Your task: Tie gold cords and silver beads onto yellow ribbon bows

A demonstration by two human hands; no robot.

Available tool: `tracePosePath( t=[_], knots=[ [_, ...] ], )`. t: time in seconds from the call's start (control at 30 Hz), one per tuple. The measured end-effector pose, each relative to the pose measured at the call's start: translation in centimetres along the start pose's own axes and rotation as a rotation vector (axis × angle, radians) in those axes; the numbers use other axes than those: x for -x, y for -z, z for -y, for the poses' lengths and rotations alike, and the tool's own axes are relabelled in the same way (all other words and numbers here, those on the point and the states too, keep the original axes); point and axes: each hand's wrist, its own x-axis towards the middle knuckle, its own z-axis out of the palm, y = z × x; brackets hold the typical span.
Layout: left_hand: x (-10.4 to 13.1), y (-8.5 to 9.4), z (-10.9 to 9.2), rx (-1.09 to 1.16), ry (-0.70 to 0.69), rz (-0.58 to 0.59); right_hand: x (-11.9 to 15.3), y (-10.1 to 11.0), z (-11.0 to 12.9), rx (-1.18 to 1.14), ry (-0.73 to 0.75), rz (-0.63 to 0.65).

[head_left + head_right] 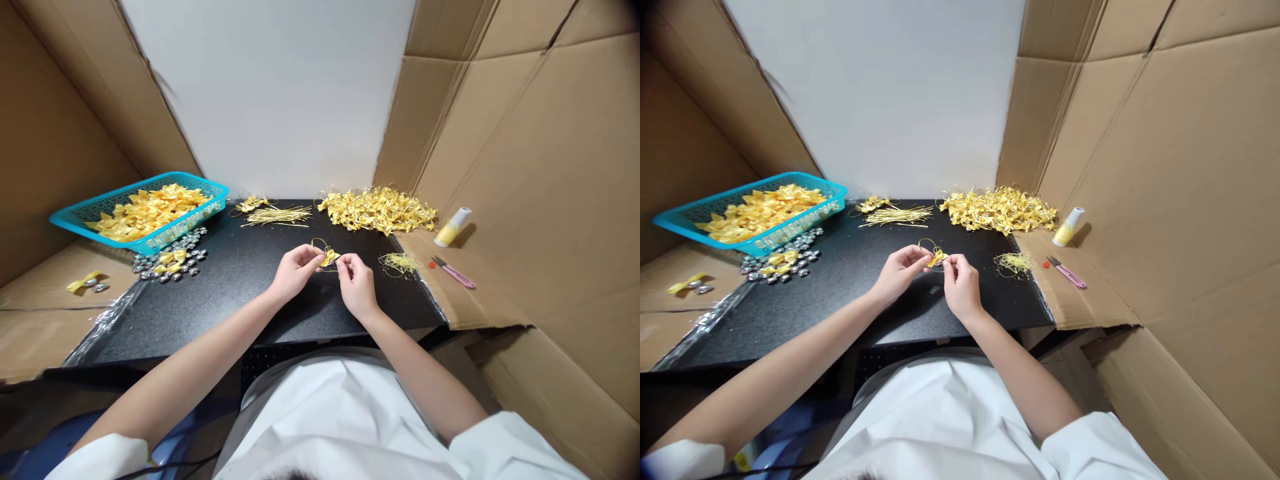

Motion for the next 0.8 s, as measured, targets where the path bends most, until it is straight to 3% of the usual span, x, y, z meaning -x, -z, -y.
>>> tracePosePath(
  t=[0.8],
  knots=[
    [0.03, -0.06, 0.22, 0.095, 0.109, -0.095, 0.05, 0.02, 0.05, 0.068, 0.017, 0.039]
  ],
)
